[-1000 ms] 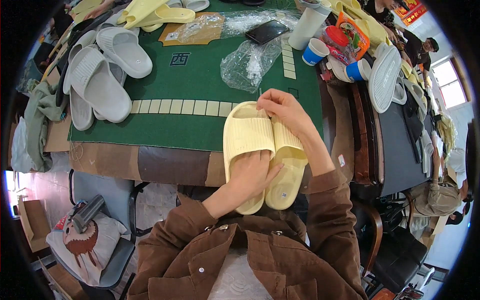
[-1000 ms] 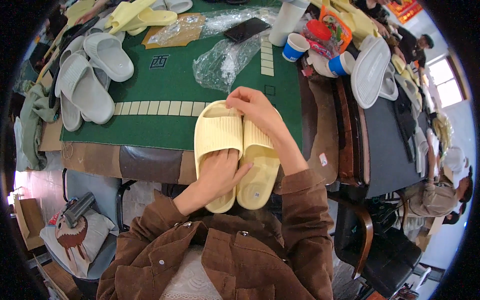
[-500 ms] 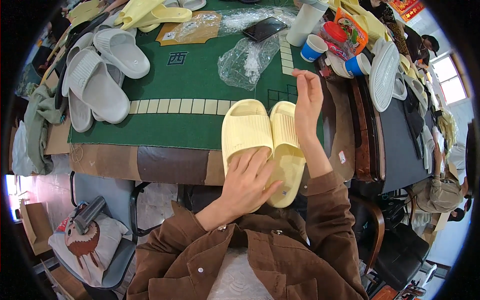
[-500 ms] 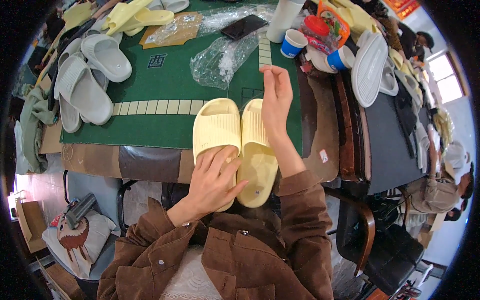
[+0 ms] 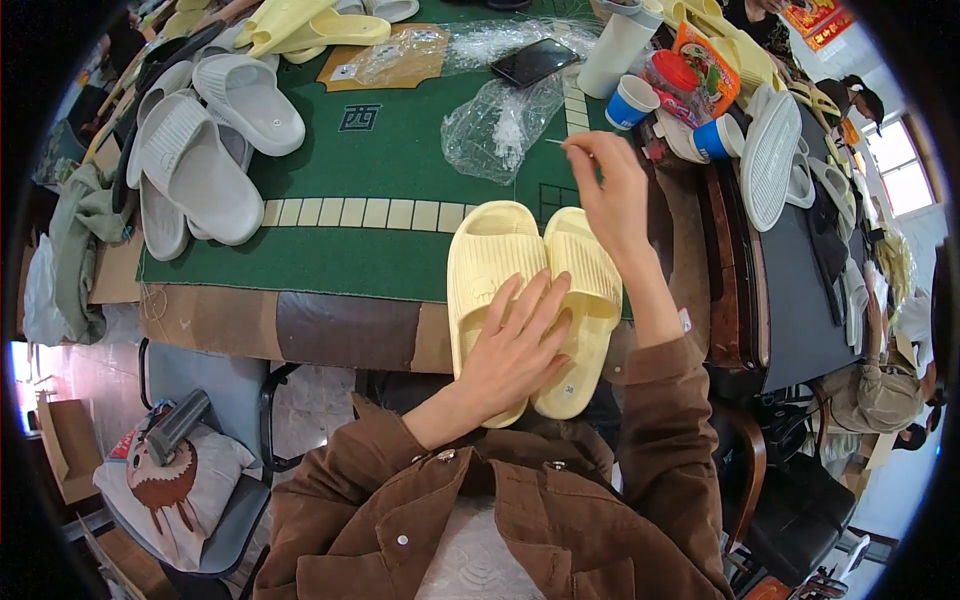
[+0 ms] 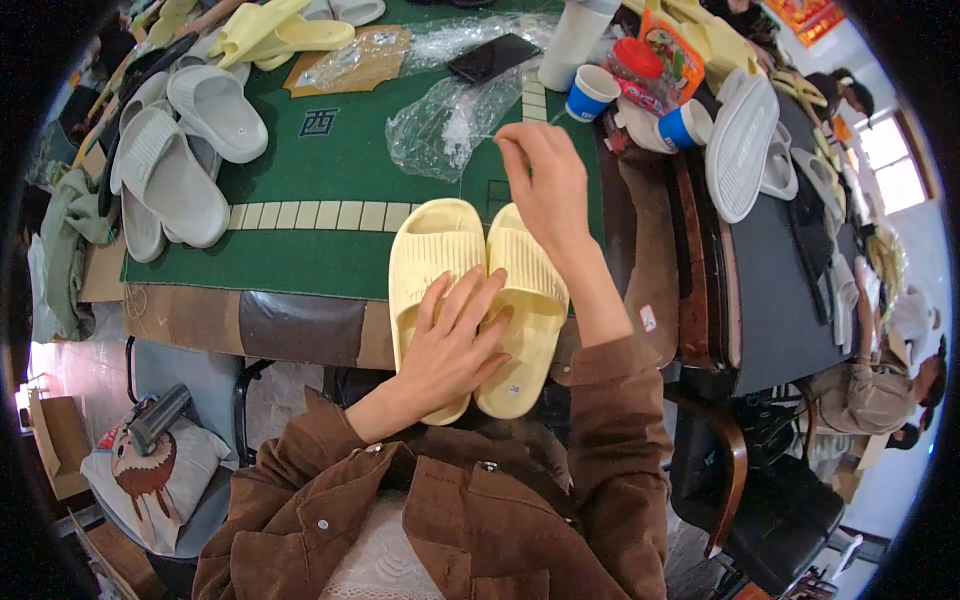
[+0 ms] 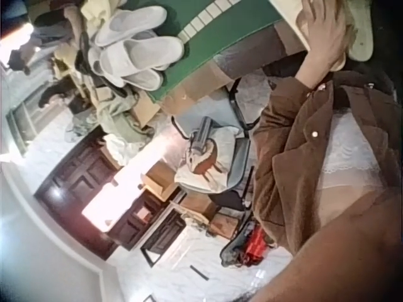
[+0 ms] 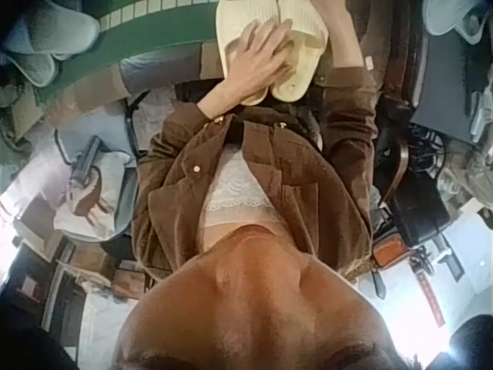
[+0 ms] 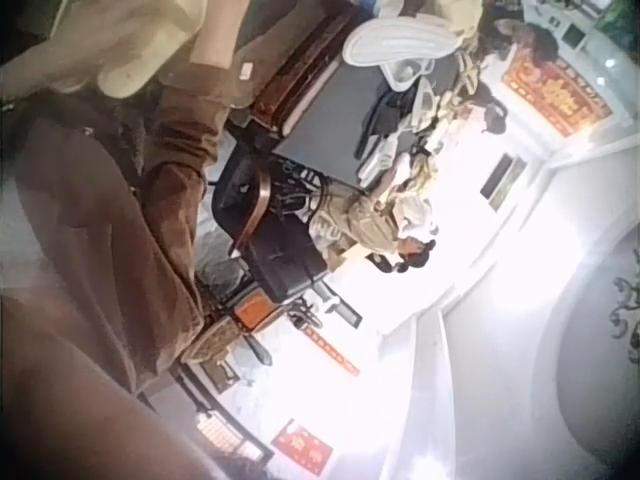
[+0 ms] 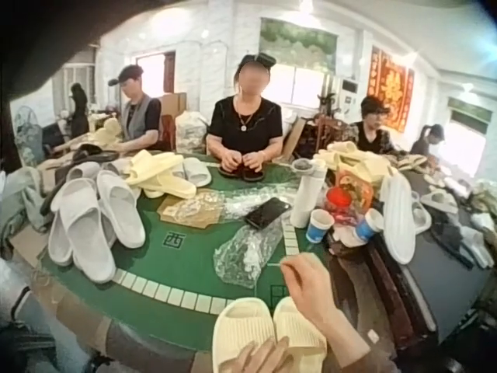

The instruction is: Inspecting sandals and removing loose threads in a manufacturing workshop.

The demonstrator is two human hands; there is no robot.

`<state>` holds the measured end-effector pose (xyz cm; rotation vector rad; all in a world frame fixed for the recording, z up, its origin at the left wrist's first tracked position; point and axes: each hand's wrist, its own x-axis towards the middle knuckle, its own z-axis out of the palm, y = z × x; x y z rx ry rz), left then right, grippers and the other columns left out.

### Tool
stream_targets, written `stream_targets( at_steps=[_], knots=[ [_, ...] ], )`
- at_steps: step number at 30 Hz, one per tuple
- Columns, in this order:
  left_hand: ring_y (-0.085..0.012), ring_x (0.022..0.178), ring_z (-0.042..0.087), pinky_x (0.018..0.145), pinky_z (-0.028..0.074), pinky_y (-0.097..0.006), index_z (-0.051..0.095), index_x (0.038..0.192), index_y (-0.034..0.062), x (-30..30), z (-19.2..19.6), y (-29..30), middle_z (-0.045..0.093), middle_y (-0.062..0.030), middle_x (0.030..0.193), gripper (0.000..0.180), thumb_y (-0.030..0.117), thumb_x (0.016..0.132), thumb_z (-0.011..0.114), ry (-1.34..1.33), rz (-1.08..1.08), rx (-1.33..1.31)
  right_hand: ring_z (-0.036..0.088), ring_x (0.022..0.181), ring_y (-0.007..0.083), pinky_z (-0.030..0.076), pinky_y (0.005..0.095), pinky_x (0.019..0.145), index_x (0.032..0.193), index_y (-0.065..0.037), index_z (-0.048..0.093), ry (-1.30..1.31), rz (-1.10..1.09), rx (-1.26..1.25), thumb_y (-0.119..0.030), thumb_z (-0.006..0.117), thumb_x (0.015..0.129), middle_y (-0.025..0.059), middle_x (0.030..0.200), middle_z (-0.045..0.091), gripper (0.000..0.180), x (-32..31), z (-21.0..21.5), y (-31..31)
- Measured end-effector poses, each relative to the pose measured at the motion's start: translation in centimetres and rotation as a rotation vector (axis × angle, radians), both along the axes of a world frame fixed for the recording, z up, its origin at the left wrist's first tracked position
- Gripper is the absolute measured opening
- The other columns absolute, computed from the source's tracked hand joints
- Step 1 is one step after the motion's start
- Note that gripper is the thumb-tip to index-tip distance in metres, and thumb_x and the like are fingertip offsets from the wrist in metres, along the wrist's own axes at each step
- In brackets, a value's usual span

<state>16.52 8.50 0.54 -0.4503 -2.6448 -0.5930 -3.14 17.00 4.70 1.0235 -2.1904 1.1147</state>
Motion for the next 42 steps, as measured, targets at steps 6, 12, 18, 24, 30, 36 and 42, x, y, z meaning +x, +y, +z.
stream_targets(
  at_steps=[6, 12, 18, 24, 30, 36, 42],
  knots=[
    [-0.0274, 0.135, 0.03, 0.112, 0.02, -0.046, 0.059, 0.11, 0.0058, 0.1, -0.3, 0.1, 0.033, -0.0106, 0.146, 0.049, 0.03, 0.07, 0.073, -0.012, 0.024, -0.085, 0.055, 0.075, 0.0221, 0.046, 0.0364, 0.067, 0.095, -0.014, 0.064, -0.008, 0.103, 0.432, -0.01, 0.066, 0.078, 0.0031, 0.076, 0.058, 0.017, -1.3, -3.1, -1.4],
    [-0.0261, 0.134, 0.031, 0.111, 0.022, -0.045, 0.058, 0.113, 0.0037, 0.7, -0.6, 0.1, 0.033, -0.0095, 0.147, 0.051, 0.03, 0.071, 0.072, -0.005, 0.071, -0.144, 0.056, 0.082, 0.0244, 0.047, 0.038, 0.073, 0.091, -0.014, 0.065, 0.013, 0.207, 0.551, -0.012, 0.065, 0.078, 0.004, 0.079, 0.06, 0.013, -2.0, -3.8, -1.9],
    [-0.0258, 0.133, 0.032, 0.111, 0.023, -0.045, 0.058, 0.115, 0.003, 1.3, -0.5, 0.1, 0.033, -0.0095, 0.147, 0.052, 0.029, 0.071, 0.071, 0.0, 0.104, -0.16, 0.057, 0.087, 0.0257, 0.048, 0.036, 0.073, 0.087, -0.007, 0.067, 0.005, 0.14, 0.305, -0.012, 0.067, 0.081, 0.0063, 0.087, 0.064, 0.008, -4.2, -4.4, -2.6],
    [-0.0255, 0.133, 0.032, 0.111, 0.022, -0.045, 0.058, 0.116, 0.0031, 1.4, -0.6, 0.2, 0.033, -0.0091, 0.147, 0.053, 0.027, 0.07, 0.072, -0.009, 0.101, -0.135, 0.059, 0.084, 0.0256, 0.049, 0.0364, 0.071, 0.089, -0.008, 0.067, 0.09, 0.281, 0.145, -0.007, 0.069, 0.078, 0.0058, 0.088, 0.064, 0.011, -3.3, -4.0, -3.9],
    [-0.0252, 0.133, 0.032, 0.111, 0.022, -0.044, 0.058, 0.116, 0.0039, 1.4, -0.5, 0.2, 0.034, -0.0089, 0.147, 0.054, 0.028, 0.07, 0.072, 0.002, 0.109, -0.138, 0.059, 0.08, 0.0262, 0.049, 0.037, 0.067, 0.089, -0.009, 0.066, 0.2, 0.087, 0.324, -0.006, 0.068, 0.078, 0.0066, 0.084, 0.063, 0.012, -2.7, -3.0, -2.4],
    [-0.0249, 0.134, 0.032, 0.111, 0.021, -0.044, 0.059, 0.116, 0.0041, 1.3, -0.7, 0.1, 0.034, -0.0089, 0.147, 0.054, 0.029, 0.07, 0.072, 0.006, 0.105, -0.141, 0.061, 0.083, 0.0272, 0.051, 0.0374, 0.067, 0.094, -0.007, 0.065, 0.157, 0.178, 0.324, -0.003, 0.065, 0.078, 0.0095, 0.083, 0.063, 0.016, -2.5, -3.9, -2.3],
    [-0.0249, 0.133, 0.034, 0.111, 0.021, -0.044, 0.061, 0.111, -0.0036, 1.3, -0.4, -0.1, 0.037, -0.0115, 0.145, 0.05, 0.029, 0.074, 0.065, 0.023, 0.085, -0.118, 0.06, 0.089, 0.0255, 0.052, 0.0367, 0.072, 0.098, -0.007, 0.064, 0.292, 0.226, 0.499, 0.0, 0.061, 0.074, 0.0076, 0.09, 0.064, 0.024, -3.0, -4.2, -3.2]
  ],
)
